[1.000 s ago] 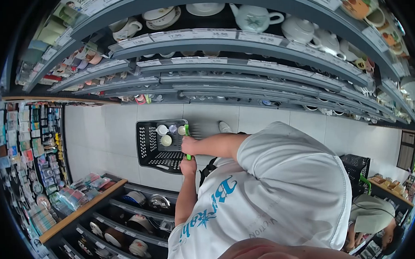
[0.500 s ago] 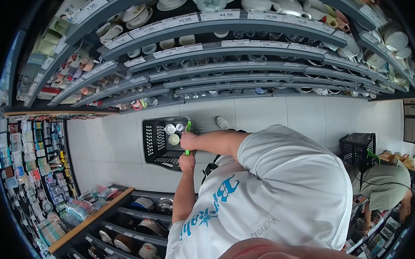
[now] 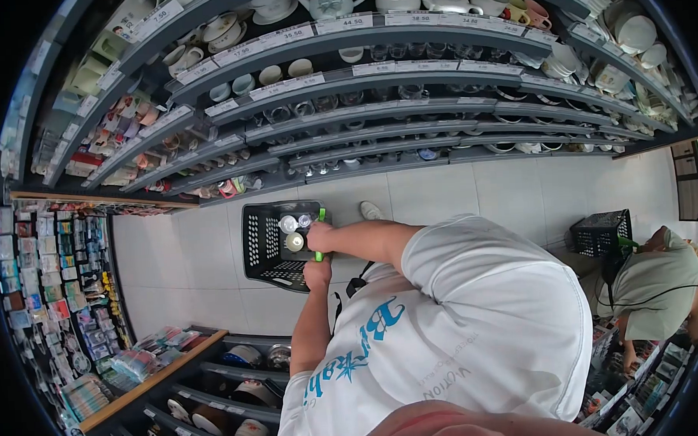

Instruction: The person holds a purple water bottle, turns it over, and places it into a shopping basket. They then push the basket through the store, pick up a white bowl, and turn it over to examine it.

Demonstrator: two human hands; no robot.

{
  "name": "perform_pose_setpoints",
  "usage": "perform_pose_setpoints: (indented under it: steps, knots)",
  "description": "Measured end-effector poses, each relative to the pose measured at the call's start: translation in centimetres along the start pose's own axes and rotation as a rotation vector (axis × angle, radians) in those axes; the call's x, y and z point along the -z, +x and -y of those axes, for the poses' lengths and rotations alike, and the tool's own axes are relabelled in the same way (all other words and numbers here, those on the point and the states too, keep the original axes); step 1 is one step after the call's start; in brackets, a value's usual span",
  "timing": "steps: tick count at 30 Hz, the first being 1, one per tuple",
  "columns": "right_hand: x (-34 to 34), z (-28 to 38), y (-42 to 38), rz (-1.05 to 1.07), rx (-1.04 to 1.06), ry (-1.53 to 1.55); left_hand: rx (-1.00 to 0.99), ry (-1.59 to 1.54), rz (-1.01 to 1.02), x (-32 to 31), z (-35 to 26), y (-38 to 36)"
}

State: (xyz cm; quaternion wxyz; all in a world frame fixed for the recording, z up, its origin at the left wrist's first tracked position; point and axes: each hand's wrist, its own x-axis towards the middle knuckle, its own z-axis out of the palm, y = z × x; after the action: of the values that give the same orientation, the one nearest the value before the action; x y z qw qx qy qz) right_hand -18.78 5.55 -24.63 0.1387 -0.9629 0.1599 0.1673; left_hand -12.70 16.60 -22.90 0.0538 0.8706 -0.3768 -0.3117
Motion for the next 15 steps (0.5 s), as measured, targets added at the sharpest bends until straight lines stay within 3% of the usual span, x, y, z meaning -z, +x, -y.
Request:
perform_pose_setpoints:
  steps: [8,15]
  knots:
    - [-0.4,0.0,-1.4,0.018,-0.111,0.015,-0.070,-0.016,0.021,-1.9,0.6,0.1]
    - [-1.9,-0.6,-2.9,-0.014,-0.083,-0.056,-0.092,-0.002,0.048,-2.8,-0.4,-0.9]
